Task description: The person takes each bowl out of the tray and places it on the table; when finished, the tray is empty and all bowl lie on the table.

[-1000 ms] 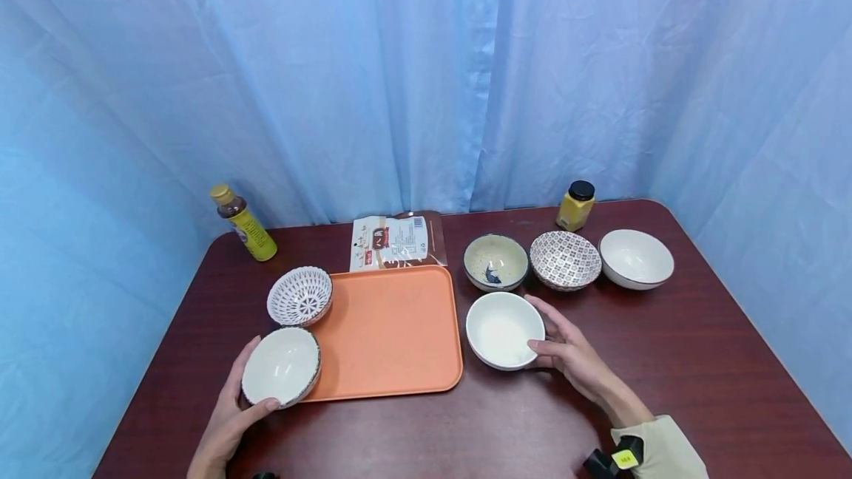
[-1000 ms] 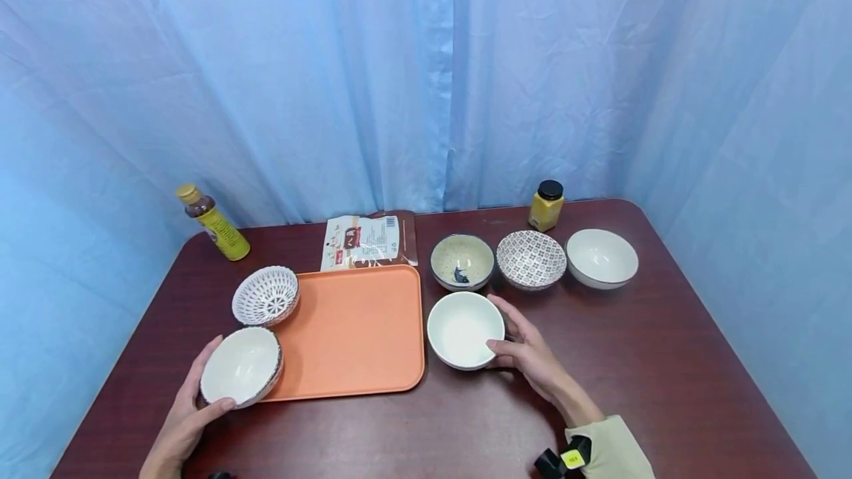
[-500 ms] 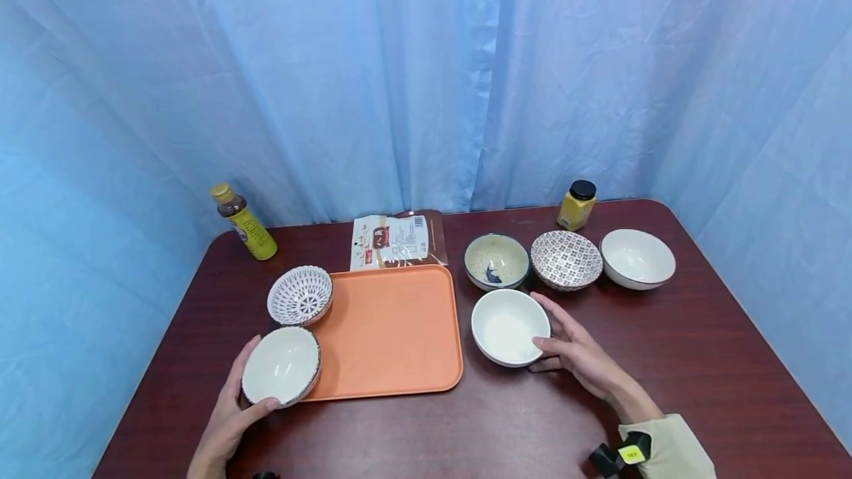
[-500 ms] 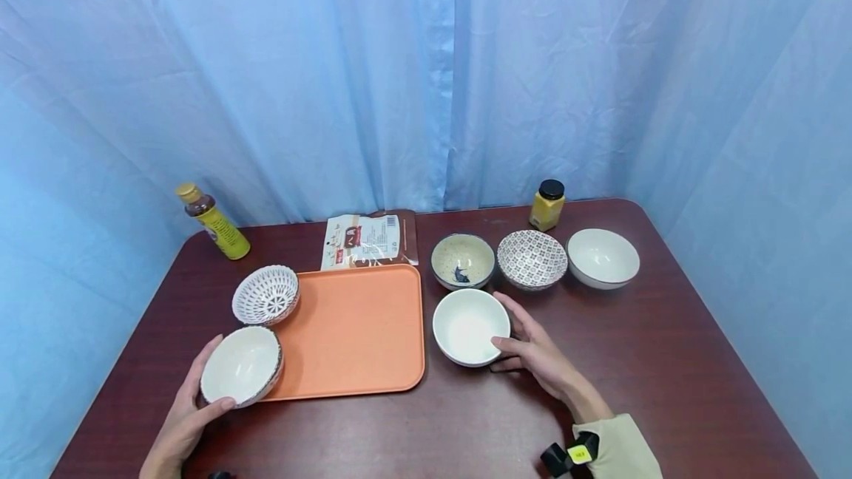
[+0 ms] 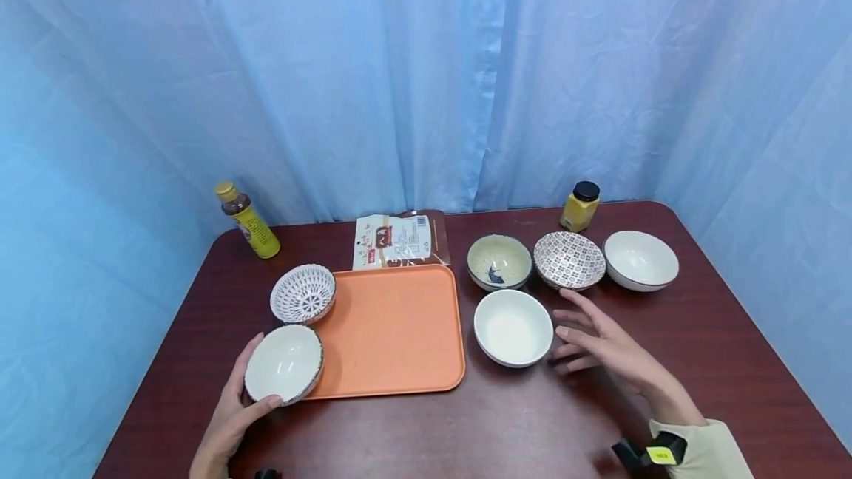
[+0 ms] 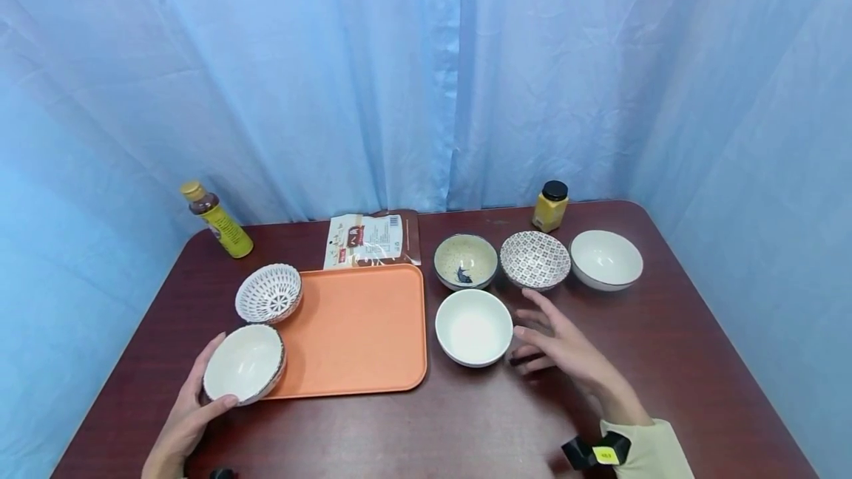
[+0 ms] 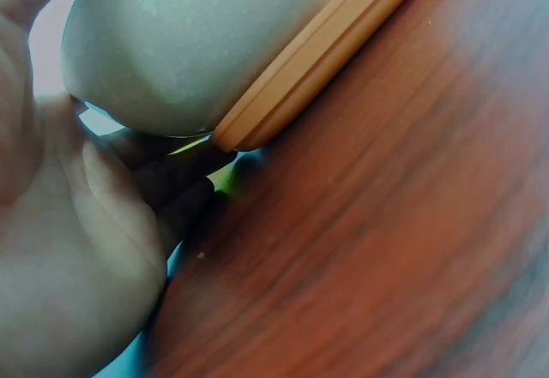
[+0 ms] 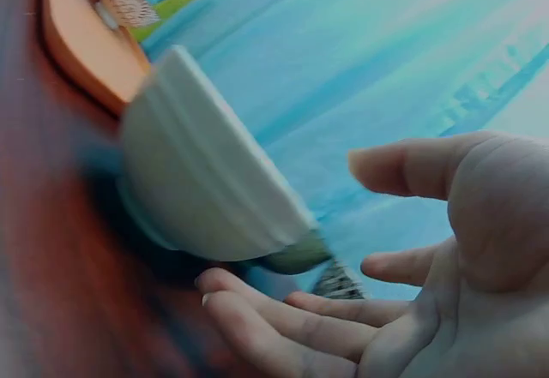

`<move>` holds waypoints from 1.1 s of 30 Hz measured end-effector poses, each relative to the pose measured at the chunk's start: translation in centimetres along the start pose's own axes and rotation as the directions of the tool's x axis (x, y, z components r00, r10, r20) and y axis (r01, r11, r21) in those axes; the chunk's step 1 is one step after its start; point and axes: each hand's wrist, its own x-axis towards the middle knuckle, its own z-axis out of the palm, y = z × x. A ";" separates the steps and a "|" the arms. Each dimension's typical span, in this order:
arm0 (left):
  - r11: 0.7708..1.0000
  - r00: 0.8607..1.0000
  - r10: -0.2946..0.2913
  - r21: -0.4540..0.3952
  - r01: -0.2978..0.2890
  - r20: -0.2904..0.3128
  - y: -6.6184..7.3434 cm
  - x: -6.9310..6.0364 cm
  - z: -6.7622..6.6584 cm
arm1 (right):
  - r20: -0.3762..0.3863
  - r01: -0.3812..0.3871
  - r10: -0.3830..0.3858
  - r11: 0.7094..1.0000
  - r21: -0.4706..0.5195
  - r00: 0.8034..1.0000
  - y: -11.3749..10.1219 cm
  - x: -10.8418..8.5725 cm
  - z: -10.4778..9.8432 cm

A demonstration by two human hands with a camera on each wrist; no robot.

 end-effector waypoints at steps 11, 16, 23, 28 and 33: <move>1.000 1.000 0.000 0.001 0.000 -0.001 -0.1 0.0 -0.1 | -0.061 0.118 -0.126 0.986 -0.115 0.990 -4.3 0.1 -0.3; 1.000 1.000 -0.005 0.001 0.005 -0.005 0.0 0.0 -0.1 | 0.024 0.175 -0.173 0.982 -0.075 0.985 -5.9 2.2 2.0; 1.000 1.000 -0.016 0.000 0.016 -0.004 0.1 0.1 0.0 | 0.110 0.147 -0.144 0.989 -0.018 0.984 -6.5 6.5 7.2; 1.000 1.000 -0.005 0.015 0.005 0.001 0.1 -0.1 0.2 | 0.128 0.100 -0.102 0.995 0.025 0.986 -7.0 8.8 10.8; 1.000 1.000 0.003 0.026 -0.003 0.005 0.1 -0.2 0.0 | 0.131 0.052 -0.060 0.997 0.061 0.990 -7.0 10.7 13.9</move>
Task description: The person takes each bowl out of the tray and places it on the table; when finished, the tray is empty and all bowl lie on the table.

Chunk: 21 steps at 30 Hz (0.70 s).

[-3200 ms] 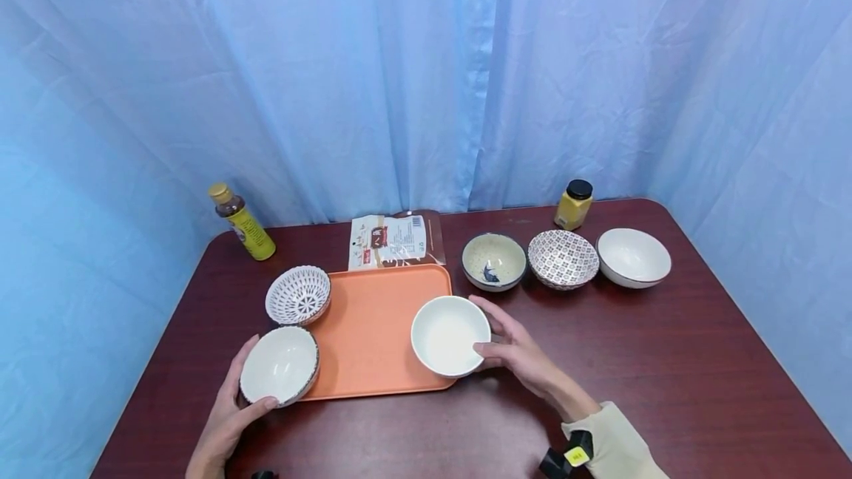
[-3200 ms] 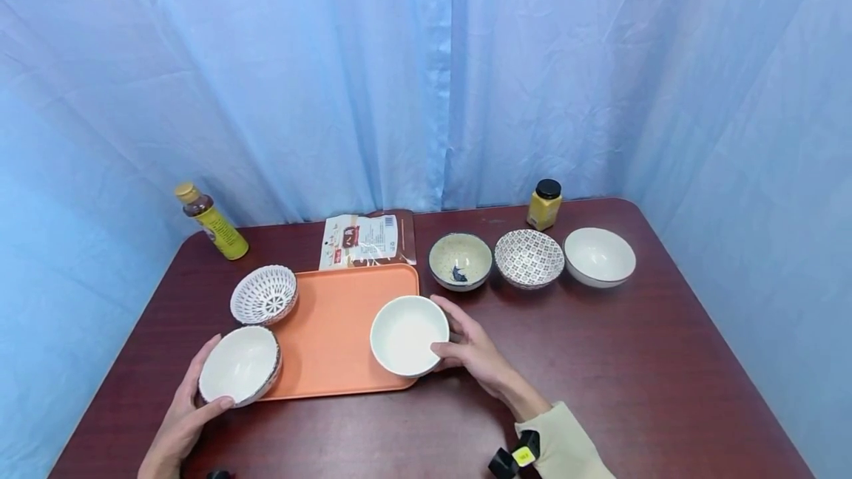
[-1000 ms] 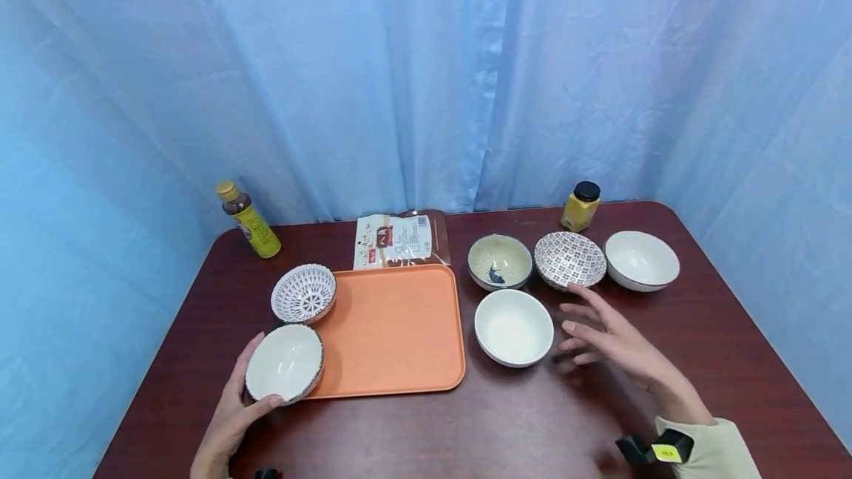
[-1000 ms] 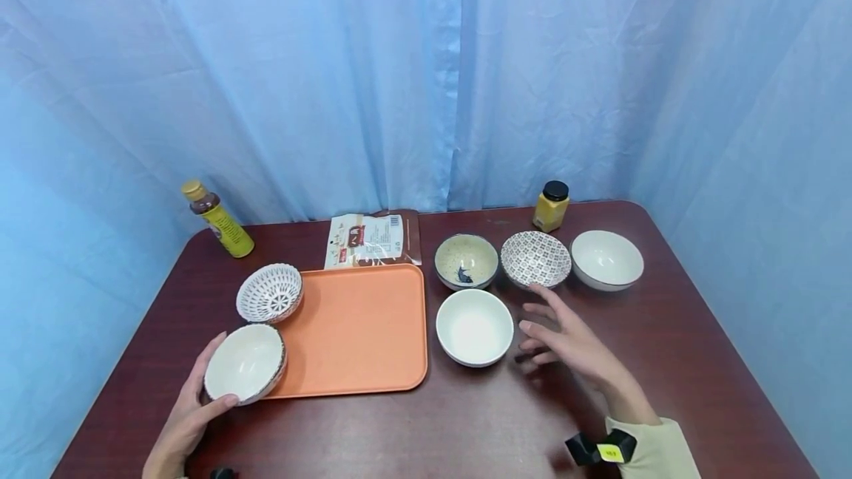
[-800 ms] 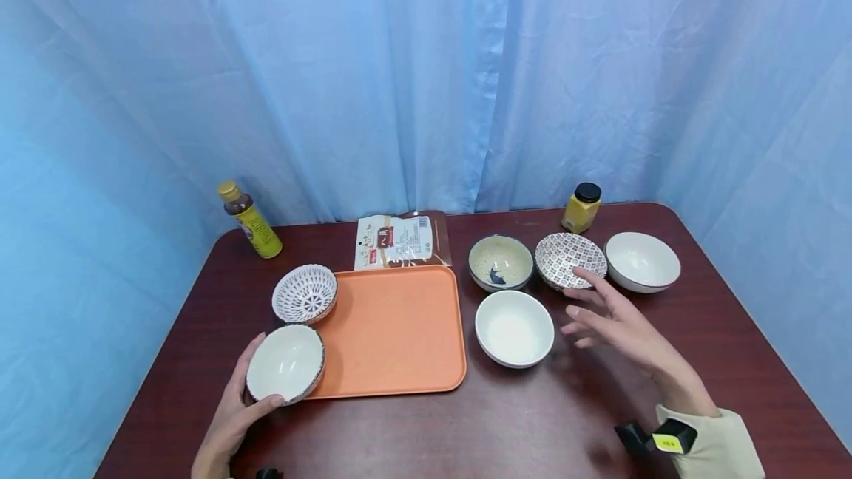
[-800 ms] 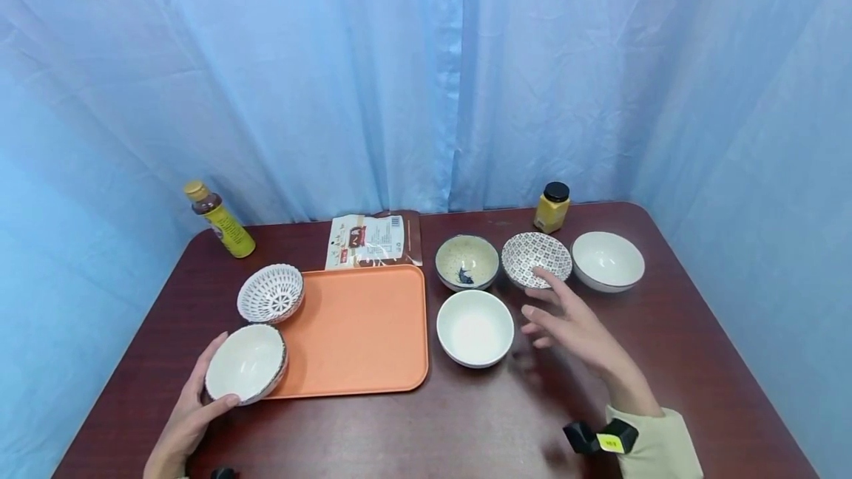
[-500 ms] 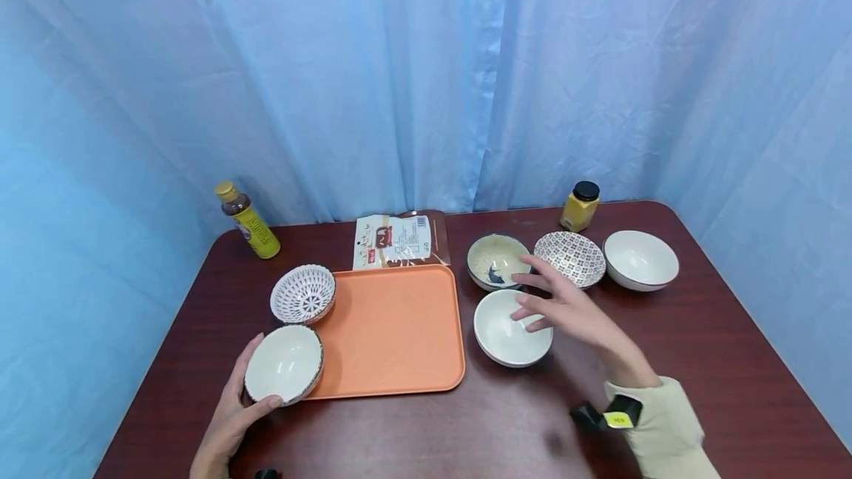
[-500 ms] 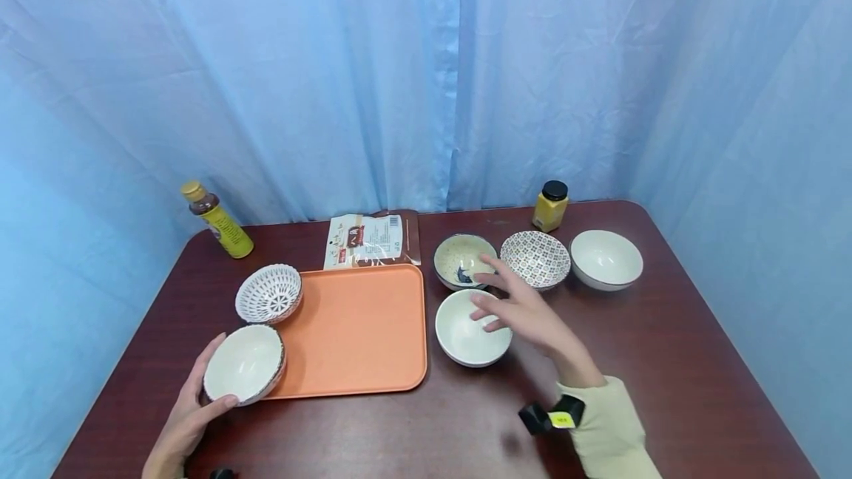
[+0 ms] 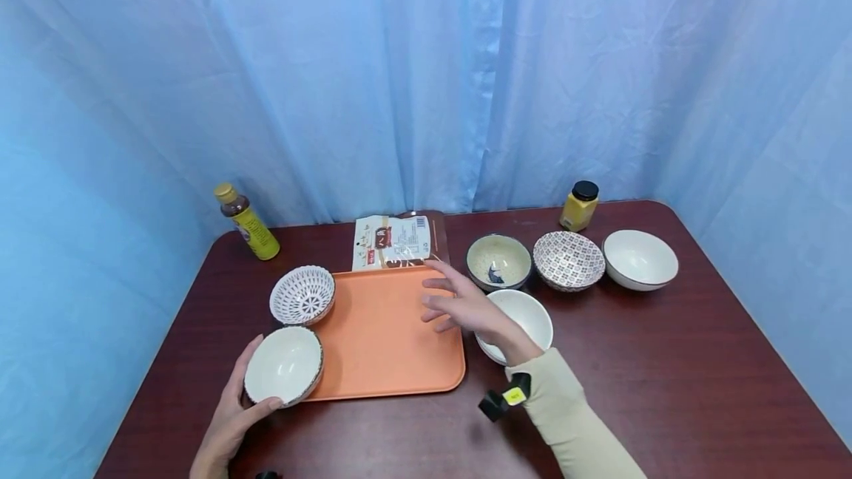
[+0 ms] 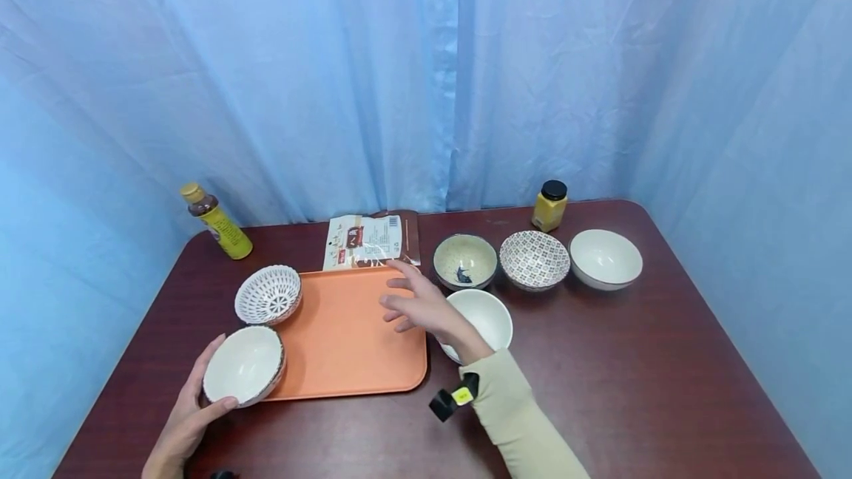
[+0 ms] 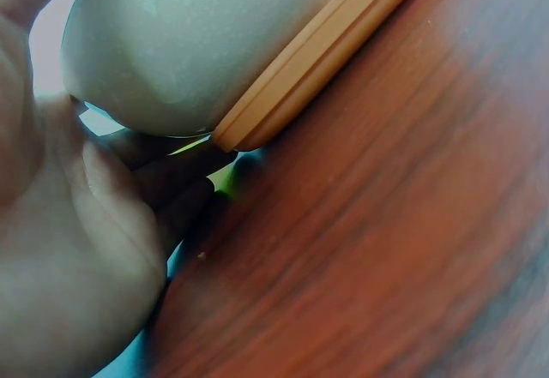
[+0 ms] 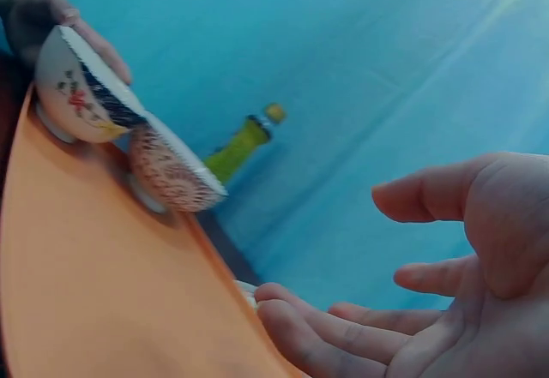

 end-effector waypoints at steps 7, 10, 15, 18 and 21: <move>1.000 1.000 -0.005 -0.005 0.005 0.004 -0.3 0.1 -0.1 | 0.001 -0.024 0.024 1.000 0.015 1.000 1.5 2.6 2.9; 1.000 1.000 0.001 0.004 -0.001 -0.001 -0.4 0.1 -0.2 | -0.009 -0.036 0.036 0.999 0.027 0.999 2.0 3.5 4.3; 1.000 1.000 0.026 0.007 -0.026 -0.004 -0.5 0.1 -0.2 | -0.011 -0.067 0.068 0.996 0.064 0.998 3.0 5.1 6.2; 1.000 1.000 0.028 -0.001 -0.028 0.000 -0.4 0.0 -0.1 | 0.002 -0.069 0.070 0.993 0.092 0.998 3.4 5.8 7.0; 1.000 1.000 0.018 -0.002 -0.018 0.002 -0.2 0.0 -0.1 | 0.014 -0.071 0.070 0.992 0.109 0.997 3.5 6.4 7.6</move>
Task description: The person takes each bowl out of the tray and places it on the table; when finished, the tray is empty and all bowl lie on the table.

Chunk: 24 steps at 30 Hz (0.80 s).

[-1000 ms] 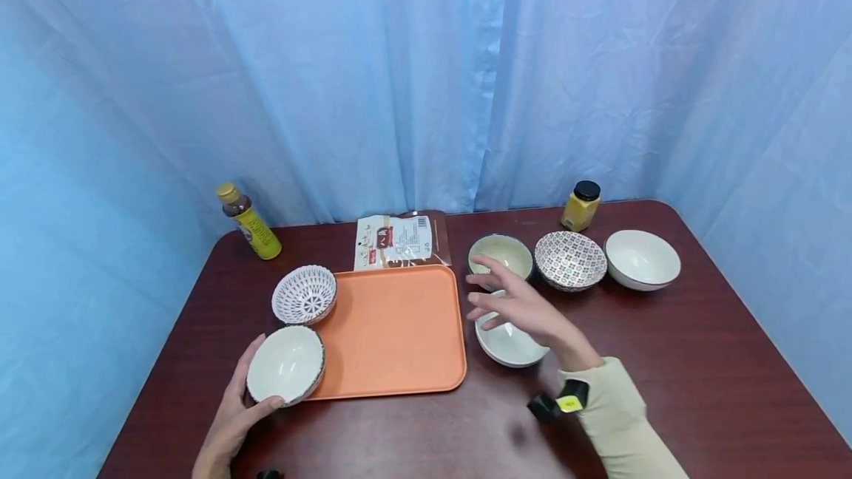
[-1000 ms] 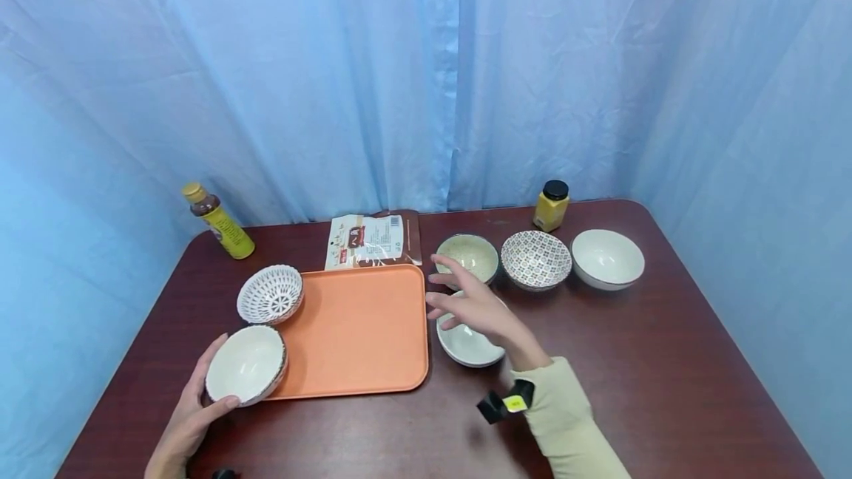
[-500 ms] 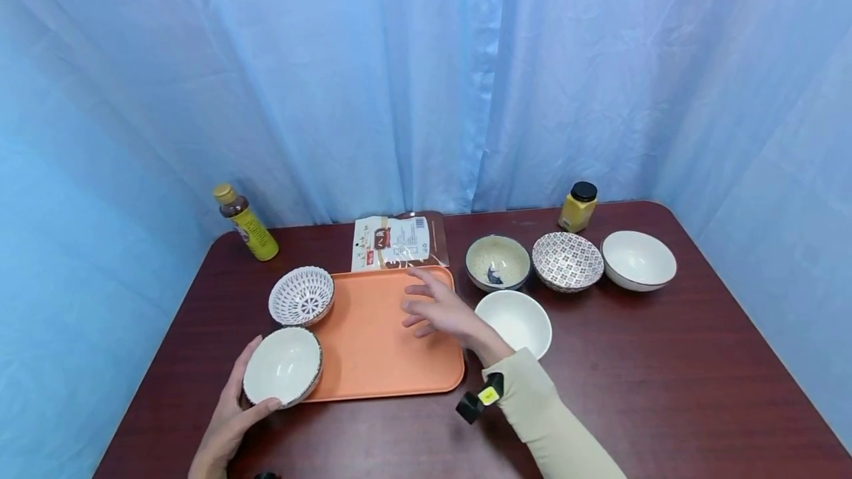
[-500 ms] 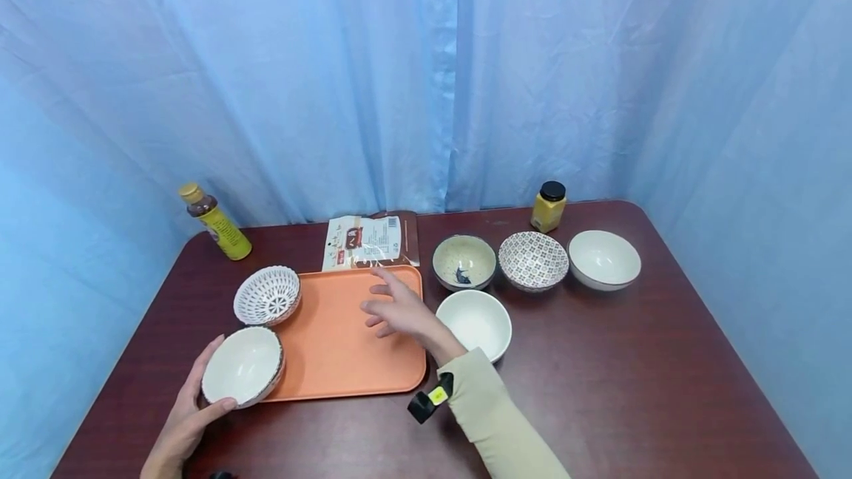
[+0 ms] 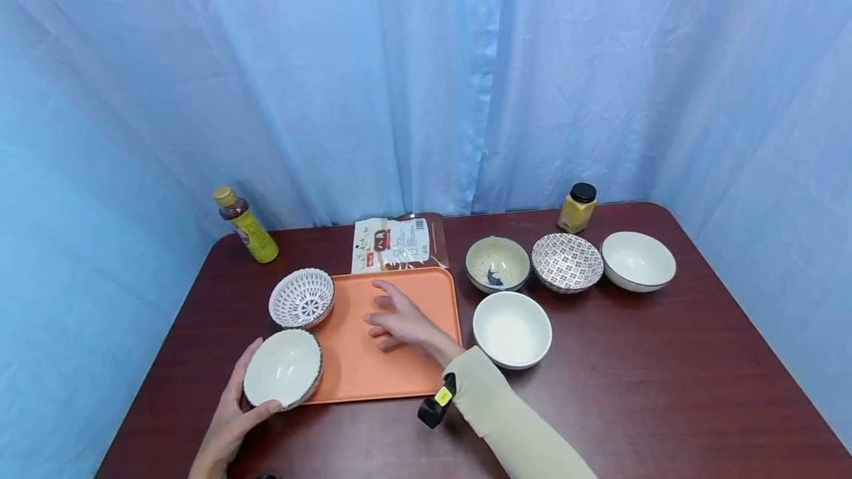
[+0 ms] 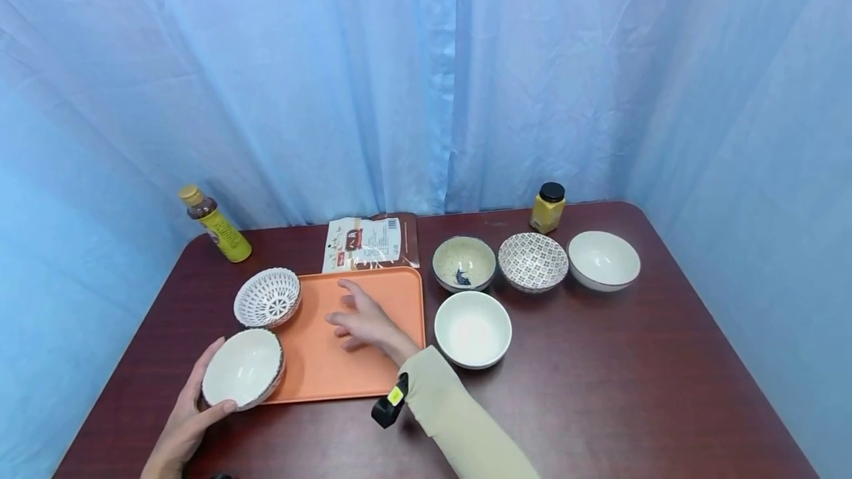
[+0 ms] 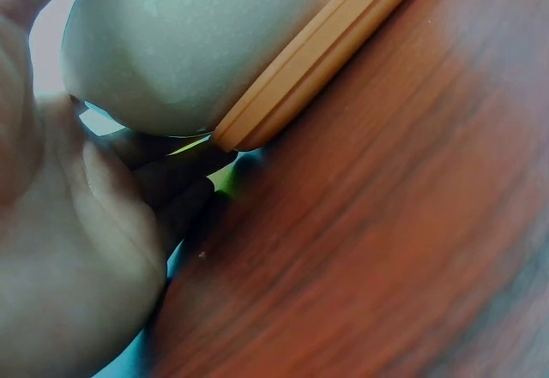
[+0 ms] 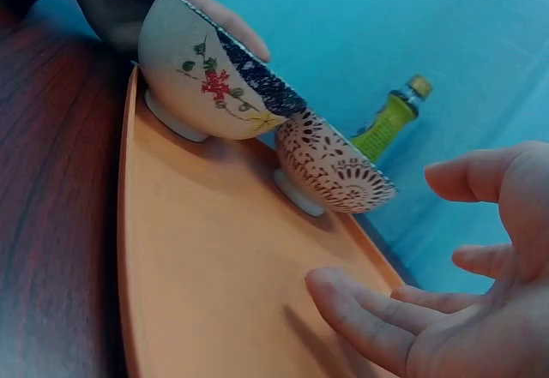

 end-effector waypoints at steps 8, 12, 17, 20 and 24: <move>0.999 0.999 0.037 -0.021 -0.037 0.003 -0.1 0.1 0.0 | -0.003 -0.045 0.045 0.999 0.017 0.999 -0.1 1.9 1.1; 0.998 0.999 0.049 -0.027 -0.049 0.004 -0.1 0.0 0.1 | -0.011 -0.058 0.058 0.998 0.031 0.998 -0.3 2.7 1.6; 0.999 0.999 0.040 -0.030 -0.040 0.002 -0.1 -0.1 0.0 | -0.005 -0.055 0.055 0.998 0.036 0.998 -0.3 3.6 2.2; 0.999 1.000 0.026 -0.028 -0.026 0.004 -0.1 -0.1 0.0 | 0.006 -0.055 0.055 0.998 0.041 0.998 -0.3 4.1 2.7; 1.000 1.000 0.012 -0.017 -0.012 0.005 -0.1 0.0 0.0 | 0.036 -0.039 0.037 0.997 0.065 0.999 -0.2 4.9 3.4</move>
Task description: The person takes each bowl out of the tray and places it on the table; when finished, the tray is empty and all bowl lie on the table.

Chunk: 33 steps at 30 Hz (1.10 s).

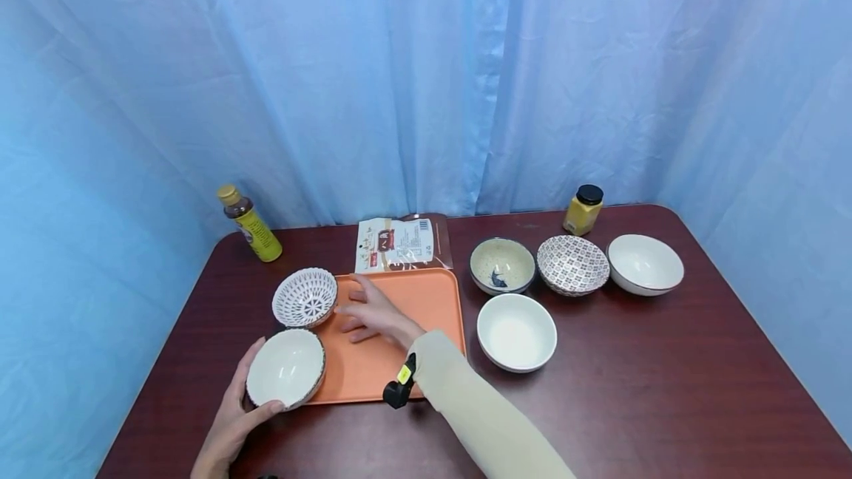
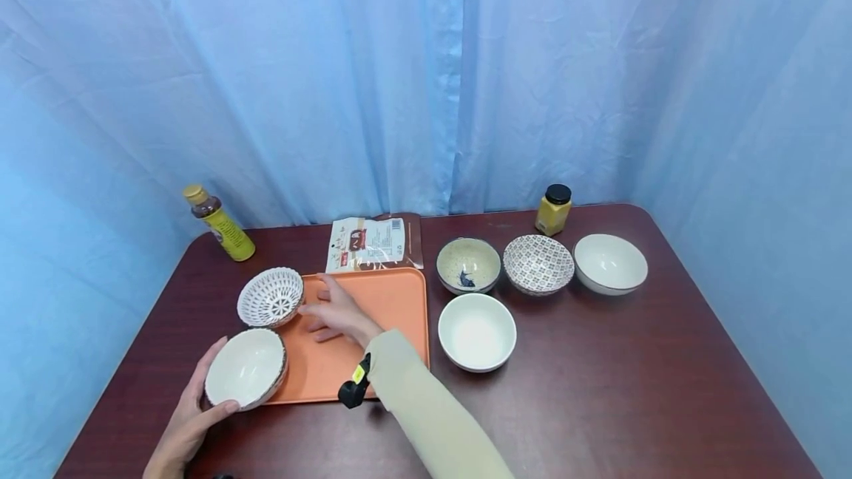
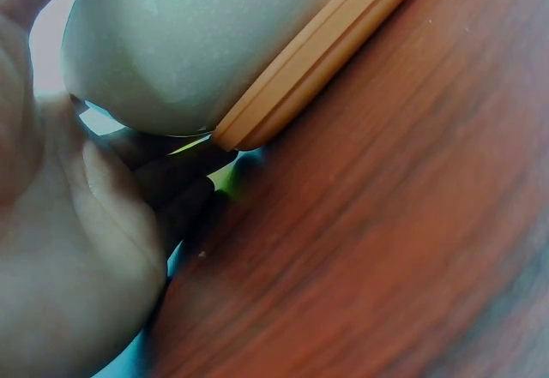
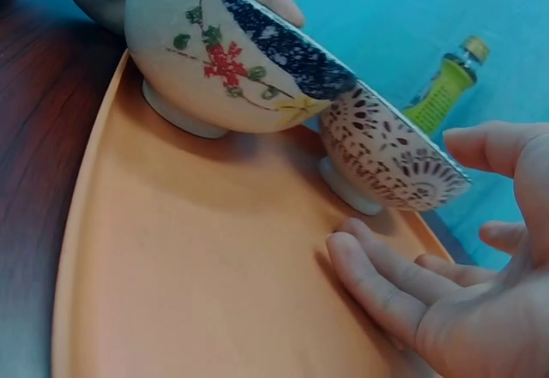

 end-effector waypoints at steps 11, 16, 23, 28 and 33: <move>1.000 1.000 0.010 -0.007 -0.010 -0.007 0.1 0.1 0.0 | 0.044 0.019 -0.019 1.000 0.011 0.999 -0.3 1.7 1.7; 1.000 1.000 0.022 -0.003 -0.022 -0.008 0.0 -0.1 -0.1 | 0.062 0.014 -0.014 1.000 0.008 0.998 -0.4 2.2 2.3; 0.997 0.998 0.070 -0.030 -0.070 -0.006 -0.2 -0.3 0.0 | 0.075 0.019 -0.021 0.999 0.033 0.997 -0.1 2.9 3.0; 0.998 0.999 0.053 -0.028 -0.054 -0.010 -0.1 -0.2 0.0 | 0.076 0.029 -0.033 0.998 0.047 0.997 -0.2 3.1 3.1; 0.999 0.999 0.039 -0.018 -0.039 -0.016 0.0 -0.2 0.0 | 0.080 0.059 -0.066 0.995 0.081 0.995 -0.1 3.3 3.1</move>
